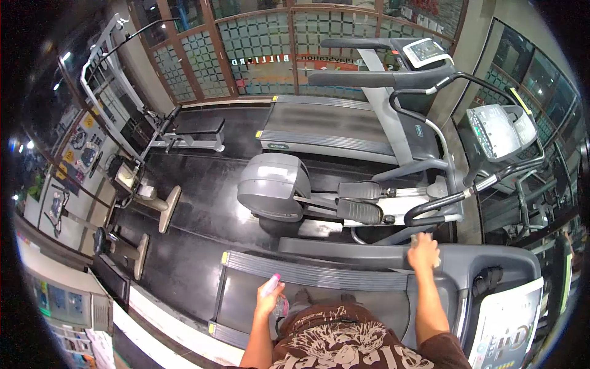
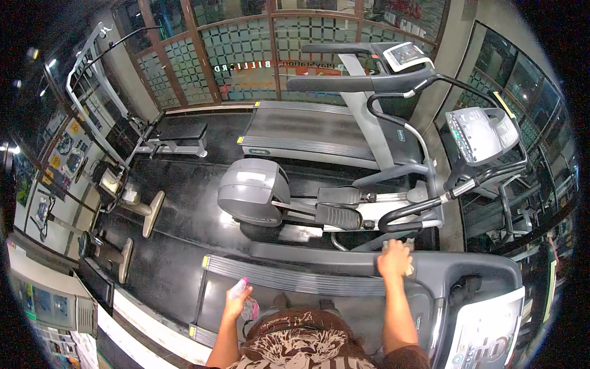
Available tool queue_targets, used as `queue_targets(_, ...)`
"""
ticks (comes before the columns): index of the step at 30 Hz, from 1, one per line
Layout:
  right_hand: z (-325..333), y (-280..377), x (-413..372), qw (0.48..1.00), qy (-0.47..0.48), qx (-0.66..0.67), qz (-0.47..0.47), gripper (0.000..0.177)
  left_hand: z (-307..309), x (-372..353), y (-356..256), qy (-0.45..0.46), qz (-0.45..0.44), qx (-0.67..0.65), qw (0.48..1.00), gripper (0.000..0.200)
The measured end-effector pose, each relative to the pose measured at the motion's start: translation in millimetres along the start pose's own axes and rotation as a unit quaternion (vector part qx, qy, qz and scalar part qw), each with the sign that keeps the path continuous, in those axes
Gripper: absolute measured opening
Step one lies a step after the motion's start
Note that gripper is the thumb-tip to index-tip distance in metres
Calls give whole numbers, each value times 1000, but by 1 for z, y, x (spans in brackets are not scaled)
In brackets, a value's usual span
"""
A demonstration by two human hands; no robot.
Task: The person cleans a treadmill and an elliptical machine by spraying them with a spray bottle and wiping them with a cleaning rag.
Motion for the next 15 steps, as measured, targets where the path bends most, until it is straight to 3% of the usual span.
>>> queue_targets(1,-11,23,-5,999,-8,49,-4,36,5,1,1,1,4,-10,1000,20)
queue_targets(2,-5,54,-12,989,73,126,-30,28,6,3,-4,20,3,13,1000,20)
queue_targets(5,-36,154,-51,975,47,150,158,27,3,16,-5,75,-1,41,996,22)
queue_targets(8,-35,217,-93,962,59,176,199,35,-4,27,-24,132,-30,105,985,24)
queue_targets(12,-18,197,-81,944,116,234,200,39,5,36,-27,143,-35,85,985,25)
queue_targets(14,5,153,-54,971,71,187,131,36,19,33,-32,126,-29,69,989,23)
queue_targets(15,33,134,-38,980,100,155,73,34,28,31,-33,117,-25,62,991,23)
Point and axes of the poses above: each hand's wrist, its own x-axis towards the middle knuckle, its own z-axis out of the back of the hand, y = z × x, the point moved 5 cm from there along x, towards the middle knuckle, and after that the axes turned 8 degrees about -z, right-handed, at the moved point
